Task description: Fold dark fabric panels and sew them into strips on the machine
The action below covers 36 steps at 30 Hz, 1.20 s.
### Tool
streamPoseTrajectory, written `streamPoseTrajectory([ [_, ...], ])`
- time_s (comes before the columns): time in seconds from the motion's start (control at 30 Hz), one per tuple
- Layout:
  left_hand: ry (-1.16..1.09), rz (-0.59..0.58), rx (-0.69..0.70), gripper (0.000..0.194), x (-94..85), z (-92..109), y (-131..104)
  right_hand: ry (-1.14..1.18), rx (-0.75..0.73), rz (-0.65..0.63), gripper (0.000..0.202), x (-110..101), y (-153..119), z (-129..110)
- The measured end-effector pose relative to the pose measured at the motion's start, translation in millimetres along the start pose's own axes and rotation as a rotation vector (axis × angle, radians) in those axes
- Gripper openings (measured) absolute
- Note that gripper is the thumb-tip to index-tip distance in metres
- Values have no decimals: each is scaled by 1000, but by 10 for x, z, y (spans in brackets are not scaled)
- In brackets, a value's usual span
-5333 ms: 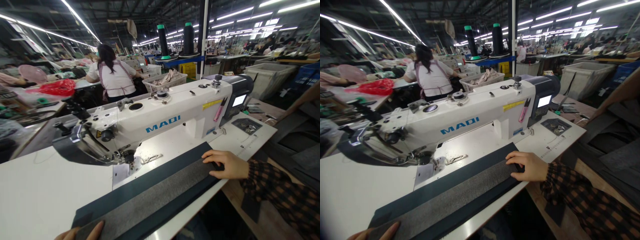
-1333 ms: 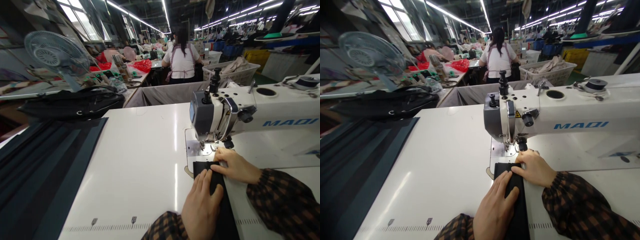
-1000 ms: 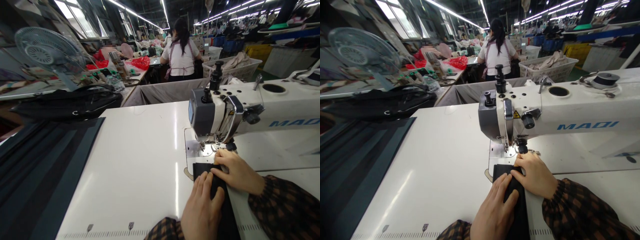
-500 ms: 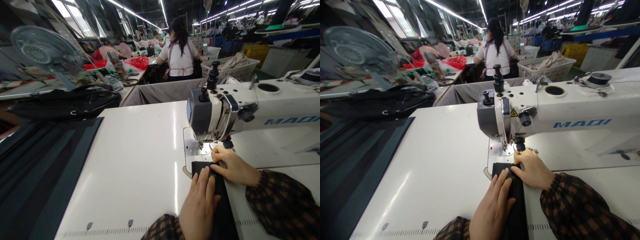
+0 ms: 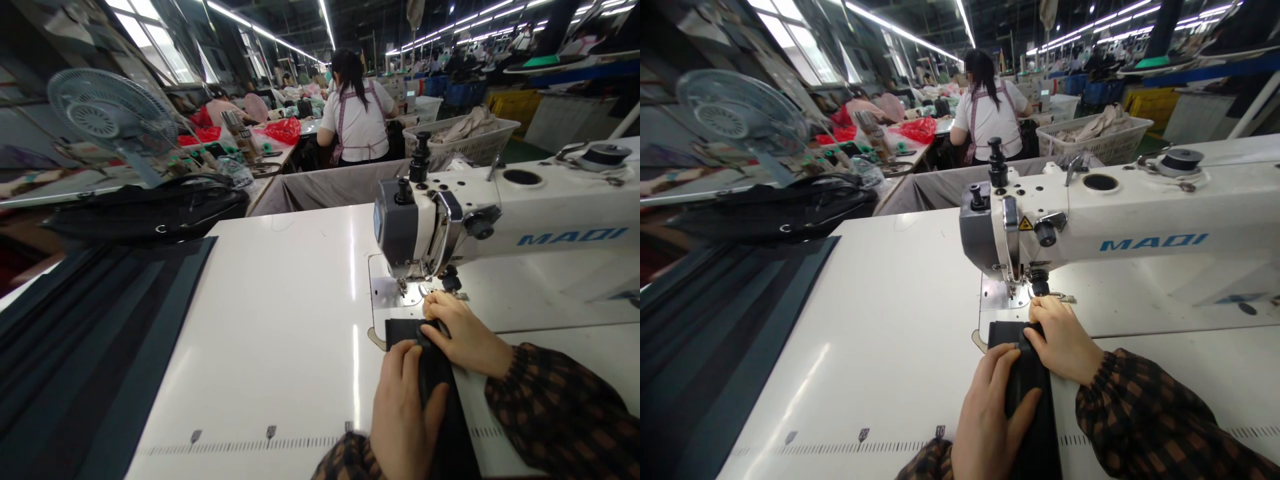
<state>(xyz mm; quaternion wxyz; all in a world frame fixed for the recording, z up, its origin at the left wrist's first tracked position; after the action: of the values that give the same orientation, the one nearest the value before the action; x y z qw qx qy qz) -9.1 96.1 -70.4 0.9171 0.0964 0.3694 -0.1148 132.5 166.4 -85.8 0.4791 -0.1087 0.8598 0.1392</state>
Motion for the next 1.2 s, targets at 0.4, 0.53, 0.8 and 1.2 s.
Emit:
streamPoseTrajectory([
  [0.4, 214, -71, 148, 41, 81, 56, -3, -94, 35, 175, 5, 129, -89, -71],
  [0.53, 260, -69, 167, 39, 112, 87, 3, -143, 53, 265, 19, 117, -172, -122],
  [0.8, 259, -6, 204, 35, 118, 57, -30, -462, -298, 159, 44, 181, -660, -253],
  [1.2, 129, 69, 90, 32, 129, -42, -96, -518, -239, 142, 48, 219, -715, -274],
])
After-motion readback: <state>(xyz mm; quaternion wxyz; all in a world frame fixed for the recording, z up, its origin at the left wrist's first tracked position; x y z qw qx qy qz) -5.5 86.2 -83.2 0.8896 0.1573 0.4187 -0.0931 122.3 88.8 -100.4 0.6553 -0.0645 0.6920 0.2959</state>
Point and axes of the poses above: each hand's wrist, its own y-axis towards the middle knuckle, its own x-axis out of the palm, z = x × y, the point moved 3 cm from there along y, towards the middle knuckle, and after that the axes turned 4 degrees about -y, right-handed, at the moved point
